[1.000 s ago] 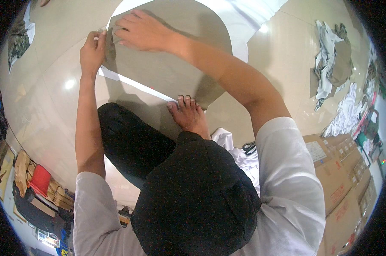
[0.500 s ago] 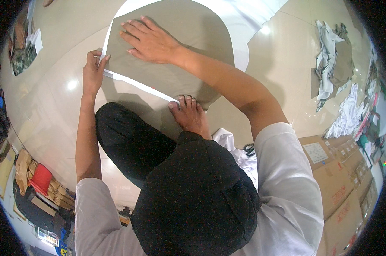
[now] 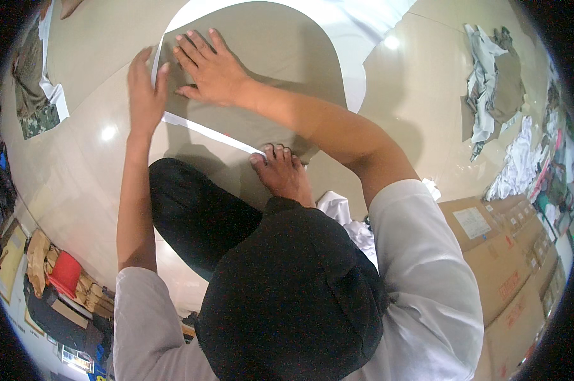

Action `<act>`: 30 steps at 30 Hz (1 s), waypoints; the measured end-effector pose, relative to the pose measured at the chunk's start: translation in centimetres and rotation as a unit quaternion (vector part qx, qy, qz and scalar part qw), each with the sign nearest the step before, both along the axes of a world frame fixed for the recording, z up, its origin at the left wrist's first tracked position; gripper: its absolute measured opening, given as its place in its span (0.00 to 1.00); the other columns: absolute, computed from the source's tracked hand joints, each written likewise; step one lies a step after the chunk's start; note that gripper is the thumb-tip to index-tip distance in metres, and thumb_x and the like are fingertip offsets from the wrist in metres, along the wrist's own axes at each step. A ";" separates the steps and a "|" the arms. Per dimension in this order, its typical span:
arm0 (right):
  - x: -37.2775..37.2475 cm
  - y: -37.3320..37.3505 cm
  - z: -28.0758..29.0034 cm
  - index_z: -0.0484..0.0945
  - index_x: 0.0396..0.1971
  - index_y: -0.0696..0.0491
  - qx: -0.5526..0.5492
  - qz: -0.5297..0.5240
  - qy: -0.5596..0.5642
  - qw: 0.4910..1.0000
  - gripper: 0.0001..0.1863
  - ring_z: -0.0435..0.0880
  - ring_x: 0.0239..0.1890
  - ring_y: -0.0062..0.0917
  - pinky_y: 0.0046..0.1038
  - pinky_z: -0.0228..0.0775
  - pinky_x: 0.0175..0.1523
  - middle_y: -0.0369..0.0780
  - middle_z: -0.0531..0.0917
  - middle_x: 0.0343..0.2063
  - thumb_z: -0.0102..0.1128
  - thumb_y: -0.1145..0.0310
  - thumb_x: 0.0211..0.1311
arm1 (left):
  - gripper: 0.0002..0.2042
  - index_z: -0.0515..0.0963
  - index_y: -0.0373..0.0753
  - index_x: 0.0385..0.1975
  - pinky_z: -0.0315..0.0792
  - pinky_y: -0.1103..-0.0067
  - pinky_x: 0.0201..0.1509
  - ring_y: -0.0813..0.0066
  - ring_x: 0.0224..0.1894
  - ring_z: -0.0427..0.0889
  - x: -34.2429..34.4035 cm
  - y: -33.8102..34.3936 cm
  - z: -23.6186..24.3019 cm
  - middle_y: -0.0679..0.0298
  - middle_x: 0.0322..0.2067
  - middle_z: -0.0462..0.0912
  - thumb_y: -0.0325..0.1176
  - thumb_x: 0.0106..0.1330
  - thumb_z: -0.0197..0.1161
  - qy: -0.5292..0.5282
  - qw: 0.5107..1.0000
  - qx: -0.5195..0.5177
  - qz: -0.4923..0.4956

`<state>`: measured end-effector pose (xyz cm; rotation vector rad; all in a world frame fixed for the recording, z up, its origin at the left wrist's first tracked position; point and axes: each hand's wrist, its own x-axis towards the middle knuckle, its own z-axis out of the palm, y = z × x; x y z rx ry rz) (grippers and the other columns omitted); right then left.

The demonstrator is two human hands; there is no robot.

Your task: The person sits on the floor and uses scissors to cut a piece of beige fabric along a white paper template. They smooth the fabric, align the template, and trim the edges to match the pattern shape.

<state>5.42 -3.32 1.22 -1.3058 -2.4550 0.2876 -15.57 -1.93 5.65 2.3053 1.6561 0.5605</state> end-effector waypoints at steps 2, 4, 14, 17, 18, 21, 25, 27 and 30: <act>0.6 -0.7 0.6 0.62 0.82 0.59 -0.019 -0.020 -0.056 0.998 0.46 0.54 0.87 0.48 0.64 0.42 0.85 0.51 0.61 0.84 0.54 0.40 0.79 | 0.29 0.68 0.35 0.78 0.56 0.52 0.85 0.39 0.82 0.61 3.8 0.6 -0.5 0.42 0.79 0.65 0.45 0.85 0.57 -0.064 0.997 -0.020 -0.031; 2.4 -1.4 0.7 0.62 0.82 0.60 -0.034 -0.056 -0.083 0.994 0.46 0.54 0.87 0.49 0.65 0.41 0.85 0.52 0.61 0.84 0.55 0.43 0.78 | 0.32 0.63 0.38 0.82 0.48 0.48 0.88 0.38 0.85 0.54 7.2 0.6 -1.2 0.44 0.83 0.59 0.49 0.86 0.51 -0.087 0.994 -0.043 -0.050; 11.0 -2.4 0.0 0.61 0.81 0.62 0.010 -0.221 -0.038 0.974 0.45 0.56 0.85 0.57 0.72 0.46 0.81 0.59 0.60 0.82 0.56 0.42 0.81 | 0.37 0.55 0.43 0.87 0.38 0.38 0.87 0.30 0.87 0.44 10.4 -2.1 -4.9 0.47 0.86 0.52 0.57 0.86 0.44 0.066 0.995 -0.024 0.064; 11.2 -2.4 0.0 0.62 0.81 0.62 0.016 -0.222 -0.036 0.974 0.44 0.56 0.85 0.58 0.72 0.47 0.81 0.59 0.61 0.82 0.56 0.42 0.81 | 0.36 0.55 0.43 0.87 0.39 0.37 0.86 0.30 0.87 0.45 10.6 -3.2 -4.5 0.47 0.86 0.52 0.57 0.86 0.44 0.082 0.993 -0.022 0.082; 11.1 -2.4 0.1 0.62 0.81 0.62 0.017 -0.222 -0.039 0.974 0.44 0.56 0.85 0.58 0.72 0.47 0.81 0.59 0.60 0.82 0.56 0.43 0.82 | 0.36 0.55 0.43 0.87 0.39 0.37 0.86 0.30 0.86 0.46 11.2 -4.0 -4.4 0.47 0.86 0.52 0.57 0.86 0.44 0.085 0.993 -0.021 0.074; 11.5 -2.5 -0.6 0.63 0.81 0.62 0.028 -0.226 -0.023 0.973 0.42 0.57 0.84 0.59 0.73 0.48 0.80 0.59 0.61 0.82 0.56 0.45 0.82 | 0.36 0.55 0.43 0.87 0.39 0.37 0.86 0.30 0.87 0.45 13.8 -6.5 -4.1 0.47 0.87 0.51 0.56 0.86 0.44 0.079 0.995 -0.048 0.030; 11.2 -4.5 -0.6 0.64 0.80 0.61 0.011 -0.226 -0.032 0.973 0.41 0.57 0.84 0.59 0.72 0.47 0.80 0.59 0.62 0.81 0.57 0.45 0.81 | 0.35 0.53 0.43 0.88 0.35 0.36 0.86 0.31 0.87 0.42 14.8 -8.5 -4.6 0.46 0.87 0.48 0.54 0.87 0.43 0.073 0.993 -0.066 0.065; 11.1 -6.0 0.1 0.64 0.80 0.61 -0.011 -0.232 -0.033 0.972 0.42 0.56 0.84 0.59 0.73 0.47 0.80 0.59 0.61 0.82 0.57 0.45 0.81 | 0.36 0.52 0.43 0.88 0.34 0.35 0.86 0.30 0.87 0.40 14.3 -8.8 -4.8 0.44 0.87 0.47 0.55 0.87 0.43 0.085 0.989 -0.068 0.102; 11.5 -7.9 0.1 0.63 0.81 0.61 -0.025 -0.241 -0.044 0.969 0.42 0.56 0.85 0.59 0.73 0.46 0.80 0.59 0.60 0.82 0.56 0.44 0.81 | 0.37 0.50 0.40 0.88 0.32 0.35 0.85 0.27 0.87 0.38 13.1 -8.6 -4.7 0.40 0.87 0.45 0.55 0.87 0.43 0.102 0.979 -0.084 0.156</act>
